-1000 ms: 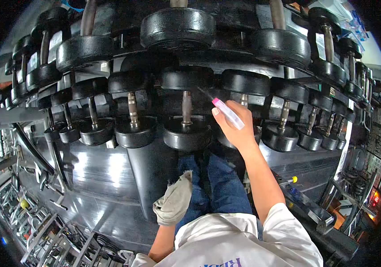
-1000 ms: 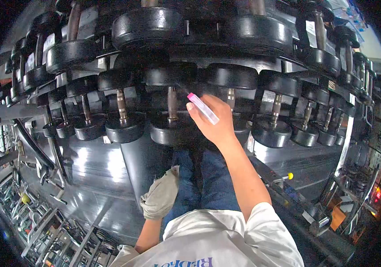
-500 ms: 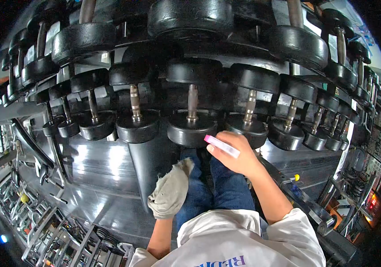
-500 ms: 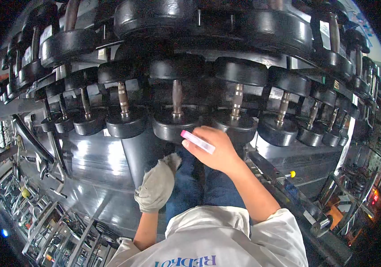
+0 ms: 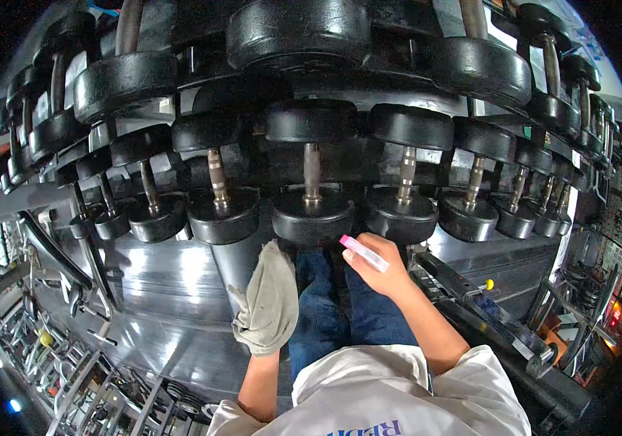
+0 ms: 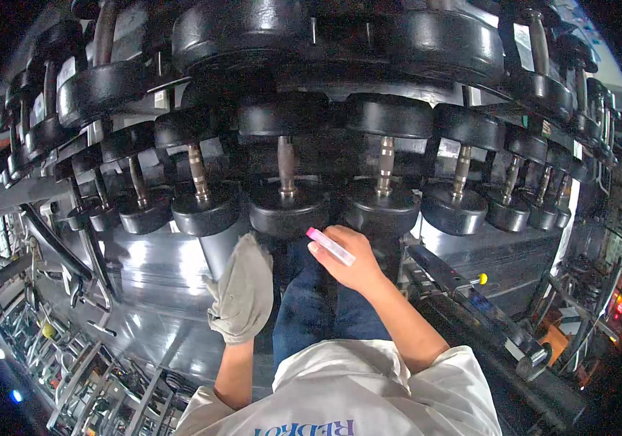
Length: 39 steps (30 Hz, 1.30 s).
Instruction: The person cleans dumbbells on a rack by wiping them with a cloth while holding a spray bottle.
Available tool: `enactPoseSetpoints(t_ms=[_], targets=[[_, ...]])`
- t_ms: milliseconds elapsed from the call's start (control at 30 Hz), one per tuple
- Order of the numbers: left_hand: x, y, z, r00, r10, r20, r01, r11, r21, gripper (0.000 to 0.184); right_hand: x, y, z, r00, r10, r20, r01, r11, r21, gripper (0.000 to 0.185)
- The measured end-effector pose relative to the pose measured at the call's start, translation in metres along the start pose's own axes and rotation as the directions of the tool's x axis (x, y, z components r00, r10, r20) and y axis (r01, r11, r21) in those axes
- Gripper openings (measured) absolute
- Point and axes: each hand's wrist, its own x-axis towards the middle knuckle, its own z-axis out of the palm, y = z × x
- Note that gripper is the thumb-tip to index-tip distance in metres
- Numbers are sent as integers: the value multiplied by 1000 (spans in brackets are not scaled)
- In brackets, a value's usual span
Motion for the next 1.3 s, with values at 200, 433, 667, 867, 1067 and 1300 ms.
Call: enactPoseSetpoints(t_ms=[200, 433, 667, 867, 1067, 1300], targets=[[50, -7, -36, 905, -348, -244, 191, 846, -498, 50, 1, 14, -31, 990, 95, -108, -74, 980, 184, 27], [204, 13, -56, 804, -370, -465, 47, 819, -571, 46, 5, 21, -32, 965, 199, -171, -120, 913, 391, 21], [329, 68, -131, 823, -43, -567, -134, 955, -266, 29, -11, 48, -17, 965, 227, -132, -147, 882, 448, 20], [355, 57, -157, 982, 45, -181, -114, 911, -396, 35, -2, 52, -30, 987, 147, -70, -102, 893, 438, 23], [471, -74, 11, 994, -110, 9, 67, 539, -840, 28, 19, 45, -49, 996, 18, -92, 15, 941, 338, 22], [414, 13, -59, 966, -222, -135, -207, -342, -917, 28, 17, 54, -66, 997, -75, -25, 79, 933, 352, 17]])
